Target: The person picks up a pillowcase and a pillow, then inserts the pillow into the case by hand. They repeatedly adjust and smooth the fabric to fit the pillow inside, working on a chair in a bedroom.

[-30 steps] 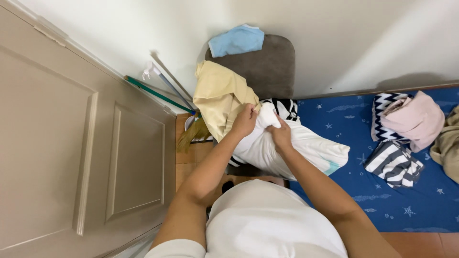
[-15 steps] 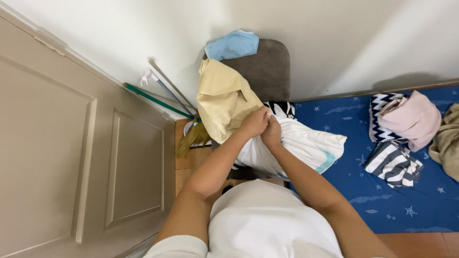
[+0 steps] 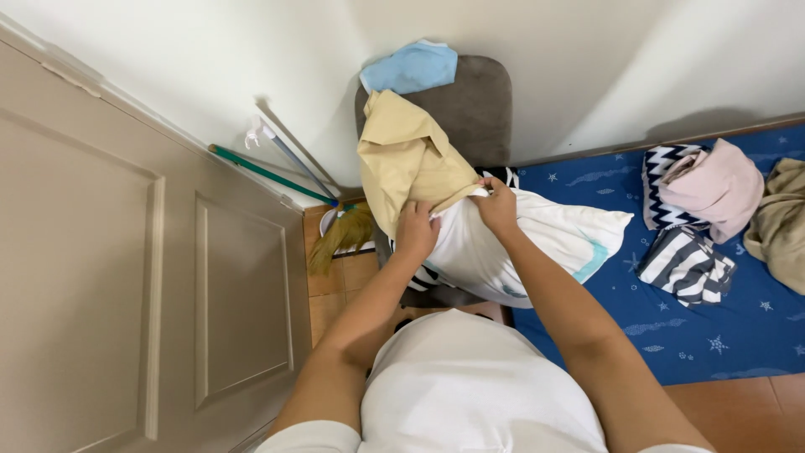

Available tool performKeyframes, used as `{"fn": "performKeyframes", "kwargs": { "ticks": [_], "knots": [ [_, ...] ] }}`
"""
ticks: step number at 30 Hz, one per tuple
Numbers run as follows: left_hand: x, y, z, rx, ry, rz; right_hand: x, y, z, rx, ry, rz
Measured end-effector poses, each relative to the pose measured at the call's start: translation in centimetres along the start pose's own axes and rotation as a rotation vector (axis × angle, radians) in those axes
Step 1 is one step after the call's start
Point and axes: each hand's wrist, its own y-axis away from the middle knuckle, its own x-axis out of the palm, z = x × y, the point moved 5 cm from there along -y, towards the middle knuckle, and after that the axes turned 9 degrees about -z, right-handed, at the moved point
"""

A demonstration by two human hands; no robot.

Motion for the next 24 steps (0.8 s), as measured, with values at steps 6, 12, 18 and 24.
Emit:
{"fn": "performKeyframes", "kwargs": {
  "ticks": [6, 12, 18, 24],
  "knots": [
    [1.2, 1.0, 6.1, -0.105, 0.061, 0.151, 1.6, 1.1, 1.1, -0.163, 0.115, -0.05],
    [-1.8, -0.7, 3.0, -0.052, 0.154, 0.134, 2.4, 3.3, 1.2, -0.24, 0.239, -0.034],
    [-0.9, -1.4, 3.4, 0.039, 0.072, 0.119, 1.5, 5.1, 3.9, -0.044, 0.269, 0.026],
    [1.3, -1.3, 5.4, 0.03, 0.187, 0.135, -0.5, 9.1, 9.8, -0.331, 0.686, -0.015]
  ]
}}
